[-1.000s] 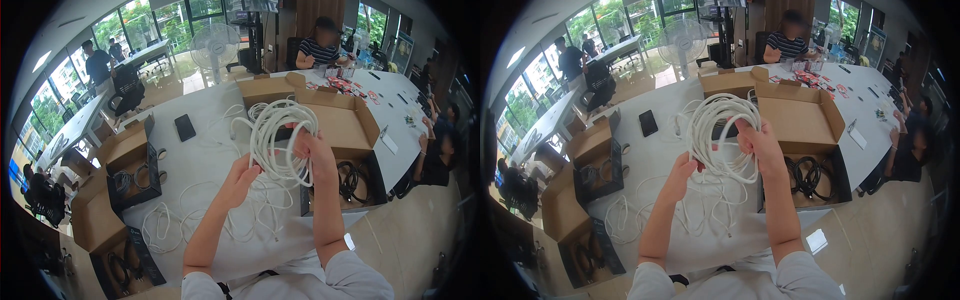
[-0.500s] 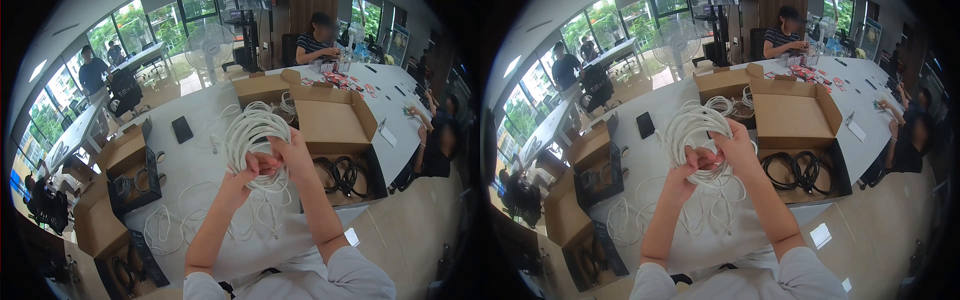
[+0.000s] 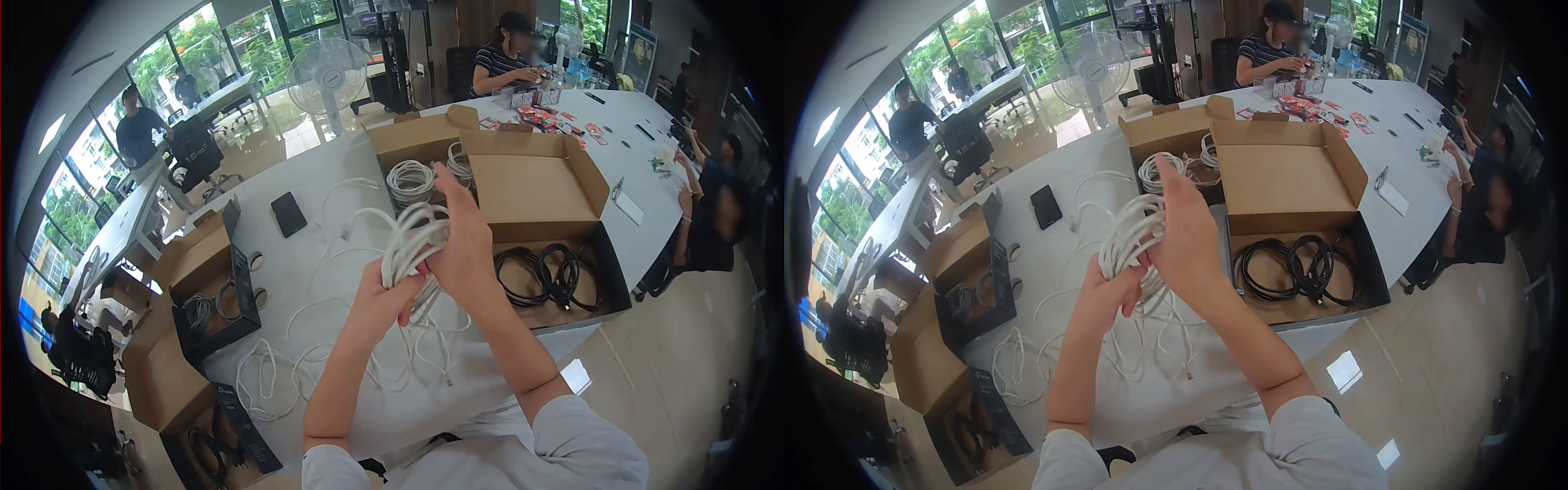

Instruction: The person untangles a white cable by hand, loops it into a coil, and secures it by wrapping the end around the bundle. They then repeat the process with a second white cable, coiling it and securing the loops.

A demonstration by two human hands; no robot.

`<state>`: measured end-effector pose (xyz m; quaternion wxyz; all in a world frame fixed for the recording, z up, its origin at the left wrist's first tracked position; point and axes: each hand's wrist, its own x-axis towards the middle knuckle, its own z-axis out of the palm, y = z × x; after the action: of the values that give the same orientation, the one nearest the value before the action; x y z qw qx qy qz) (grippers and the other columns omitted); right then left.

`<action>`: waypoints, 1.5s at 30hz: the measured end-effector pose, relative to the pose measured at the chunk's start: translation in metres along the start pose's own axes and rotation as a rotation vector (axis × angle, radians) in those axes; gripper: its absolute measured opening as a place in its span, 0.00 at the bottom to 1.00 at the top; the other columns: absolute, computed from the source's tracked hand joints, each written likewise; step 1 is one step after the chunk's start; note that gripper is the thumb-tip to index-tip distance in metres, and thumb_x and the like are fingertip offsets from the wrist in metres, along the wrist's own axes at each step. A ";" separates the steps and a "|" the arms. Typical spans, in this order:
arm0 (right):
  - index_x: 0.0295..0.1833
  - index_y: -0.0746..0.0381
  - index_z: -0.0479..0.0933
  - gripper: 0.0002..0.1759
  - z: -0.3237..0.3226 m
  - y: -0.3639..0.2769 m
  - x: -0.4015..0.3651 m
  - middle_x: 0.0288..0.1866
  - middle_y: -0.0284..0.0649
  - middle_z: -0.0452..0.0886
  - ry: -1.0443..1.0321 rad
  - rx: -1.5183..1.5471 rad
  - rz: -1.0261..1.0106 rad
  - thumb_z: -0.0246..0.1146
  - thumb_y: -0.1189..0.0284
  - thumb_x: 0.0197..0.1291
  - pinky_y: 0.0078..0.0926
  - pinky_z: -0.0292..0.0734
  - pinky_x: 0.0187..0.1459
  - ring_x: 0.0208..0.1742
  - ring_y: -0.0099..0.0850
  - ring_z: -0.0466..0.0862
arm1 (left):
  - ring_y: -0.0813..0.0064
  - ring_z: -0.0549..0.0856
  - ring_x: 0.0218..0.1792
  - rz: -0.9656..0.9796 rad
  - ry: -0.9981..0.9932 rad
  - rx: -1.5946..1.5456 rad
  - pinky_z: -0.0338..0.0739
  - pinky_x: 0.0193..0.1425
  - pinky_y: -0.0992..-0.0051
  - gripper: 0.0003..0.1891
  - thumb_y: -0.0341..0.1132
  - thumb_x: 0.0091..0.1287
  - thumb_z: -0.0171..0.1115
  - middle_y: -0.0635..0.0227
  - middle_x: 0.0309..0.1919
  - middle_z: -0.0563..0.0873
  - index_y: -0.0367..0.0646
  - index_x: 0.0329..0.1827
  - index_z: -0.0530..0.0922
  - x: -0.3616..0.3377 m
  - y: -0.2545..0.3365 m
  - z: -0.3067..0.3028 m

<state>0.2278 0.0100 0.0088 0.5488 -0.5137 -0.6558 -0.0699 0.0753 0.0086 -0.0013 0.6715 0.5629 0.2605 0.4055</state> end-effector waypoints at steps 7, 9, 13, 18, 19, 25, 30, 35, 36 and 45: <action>0.49 0.66 0.80 0.22 -0.009 0.000 0.004 0.37 0.46 0.85 -0.314 0.408 0.195 0.68 0.81 0.43 0.22 0.78 0.41 0.36 0.28 0.84 | 0.85 0.71 0.10 -0.102 -0.317 0.083 0.60 0.13 0.84 0.06 0.24 0.55 0.61 0.72 0.18 0.76 0.35 0.35 0.78 -0.011 0.017 -0.015; 0.41 0.67 0.83 0.14 -0.012 -0.007 0.006 0.31 0.43 0.85 -0.373 0.496 0.246 0.67 0.81 0.44 0.20 0.77 0.39 0.33 0.23 0.84 | 0.83 0.76 0.15 -0.139 -0.452 0.015 0.69 0.21 0.82 0.07 0.23 0.54 0.62 0.70 0.20 0.79 0.35 0.36 0.78 -0.010 0.021 -0.026; 0.40 0.69 0.83 0.11 -0.013 -0.002 0.006 0.31 0.38 0.86 -0.306 0.620 0.310 0.66 0.81 0.48 0.18 0.76 0.38 0.33 0.18 0.80 | 0.76 0.84 0.28 0.059 -0.778 0.027 0.75 0.50 0.72 0.12 0.23 0.52 0.65 0.67 0.25 0.85 0.36 0.40 0.78 -0.001 0.001 -0.021; 0.39 0.69 0.83 0.09 -0.019 0.014 0.008 0.32 0.37 0.85 -0.204 0.629 0.391 0.65 0.81 0.50 0.18 0.76 0.37 0.33 0.18 0.80 | 0.76 0.81 0.26 0.062 -0.603 0.007 0.69 0.58 0.65 0.18 0.29 0.47 0.73 0.69 0.23 0.83 0.38 0.40 0.76 0.003 -0.014 -0.007; 0.39 0.69 0.83 0.09 -0.020 0.015 0.010 0.32 0.38 0.86 -0.170 0.620 0.411 0.65 0.81 0.50 0.18 0.76 0.38 0.33 0.19 0.81 | 0.78 0.81 0.27 0.084 -0.530 -0.026 0.71 0.57 0.66 0.17 0.28 0.48 0.72 0.71 0.23 0.82 0.37 0.40 0.76 0.005 -0.017 -0.008; 0.43 0.67 0.82 0.11 -0.040 0.022 0.016 0.26 0.31 0.81 -0.427 0.886 0.622 0.65 0.81 0.51 0.15 0.67 0.25 0.23 0.16 0.74 | 0.87 0.72 0.17 0.128 0.018 -0.024 0.74 0.28 0.82 0.16 0.24 0.50 0.68 0.72 0.22 0.79 0.35 0.43 0.76 0.001 -0.005 0.001; 0.52 0.63 0.78 0.21 -0.031 0.017 0.017 0.26 0.28 0.77 -0.580 1.153 0.813 0.67 0.82 0.48 0.14 0.57 0.19 0.18 0.13 0.65 | 0.87 0.71 0.15 0.148 0.077 -0.008 0.68 0.22 0.84 0.15 0.23 0.52 0.65 0.72 0.22 0.80 0.35 0.44 0.78 0.009 0.003 -0.020; 0.55 0.63 0.76 0.26 -0.037 0.017 0.021 0.31 0.28 0.79 -0.666 1.221 0.751 0.66 0.83 0.45 0.13 0.56 0.20 0.19 0.11 0.65 | 0.86 0.72 0.16 -0.003 -0.322 0.110 0.67 0.22 0.84 0.13 0.28 0.51 0.66 0.73 0.18 0.78 0.35 0.40 0.79 0.009 -0.001 -0.040; 0.55 0.63 0.76 0.26 -0.039 0.017 0.021 0.31 0.28 0.79 -0.685 1.235 0.731 0.66 0.83 0.45 0.13 0.57 0.20 0.20 0.11 0.65 | 0.86 0.73 0.16 0.000 -0.420 0.078 0.67 0.22 0.84 0.13 0.29 0.51 0.67 0.73 0.17 0.77 0.35 0.39 0.79 0.008 -0.004 -0.043; 0.59 0.61 0.73 0.30 -0.044 0.005 0.023 0.36 0.28 0.79 -0.484 0.871 0.605 0.68 0.81 0.46 0.12 0.66 0.28 0.30 0.13 0.73 | 0.85 0.59 0.11 0.110 -0.246 -0.225 0.71 0.37 0.73 0.26 0.60 0.64 0.58 0.80 0.08 0.61 0.45 0.24 0.71 0.006 -0.020 -0.021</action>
<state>0.2631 -0.0032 0.0419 0.5394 -0.4064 -0.5549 0.4857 0.0668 0.0240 -0.0244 0.7338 0.5430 0.0985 0.3962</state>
